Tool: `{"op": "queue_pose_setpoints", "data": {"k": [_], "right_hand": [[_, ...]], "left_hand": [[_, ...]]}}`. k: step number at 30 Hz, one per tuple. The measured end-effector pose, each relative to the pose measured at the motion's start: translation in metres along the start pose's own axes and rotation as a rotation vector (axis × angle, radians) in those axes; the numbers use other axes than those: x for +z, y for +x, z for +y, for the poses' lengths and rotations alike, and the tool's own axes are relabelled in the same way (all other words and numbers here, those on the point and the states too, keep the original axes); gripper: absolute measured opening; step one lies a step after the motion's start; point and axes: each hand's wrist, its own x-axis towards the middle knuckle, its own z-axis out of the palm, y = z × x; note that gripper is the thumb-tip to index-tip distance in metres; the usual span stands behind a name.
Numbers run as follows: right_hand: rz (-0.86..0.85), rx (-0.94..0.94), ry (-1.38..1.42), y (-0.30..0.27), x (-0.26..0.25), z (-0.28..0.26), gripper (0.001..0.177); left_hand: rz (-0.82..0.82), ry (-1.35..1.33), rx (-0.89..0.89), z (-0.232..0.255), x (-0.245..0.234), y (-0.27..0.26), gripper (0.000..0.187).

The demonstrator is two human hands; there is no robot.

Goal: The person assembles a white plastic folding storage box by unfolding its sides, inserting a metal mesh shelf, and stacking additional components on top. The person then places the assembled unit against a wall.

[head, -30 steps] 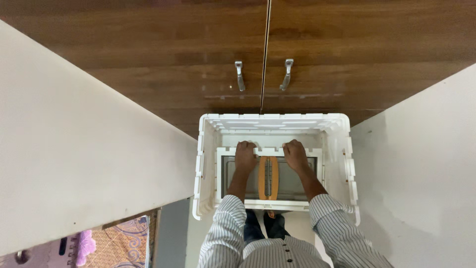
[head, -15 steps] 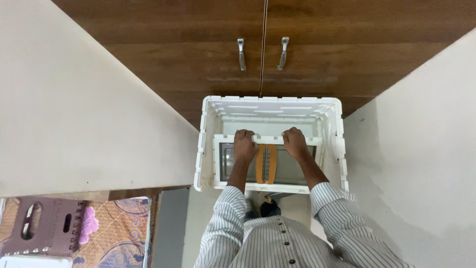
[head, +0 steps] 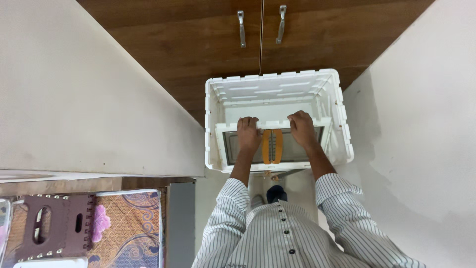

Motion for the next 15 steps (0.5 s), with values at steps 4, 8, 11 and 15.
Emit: {"op": "queue_pose_setpoints", "data": {"k": [4, 8, 11, 15], "right_hand": [[0.031, -0.022, -0.012, -0.015, -0.015, -0.015, 0.018], [0.042, -0.083, -0.049, -0.032, -0.031, -0.026, 0.025], [0.013, -0.025, 0.032, -0.040, -0.038, -0.036, 0.031], [-0.002, -0.041, 0.061, -0.051, -0.049, -0.045, 0.037]], "left_hand": [[-0.023, -0.008, 0.015, 0.008, -0.018, -0.012, 0.041], [0.006, -0.060, 0.042, 0.015, -0.031, -0.026, 0.040], [0.035, -0.074, 0.048, 0.018, -0.040, -0.032, 0.039], [0.089, -0.087, 0.046, 0.027, -0.046, -0.044, 0.040]]}}
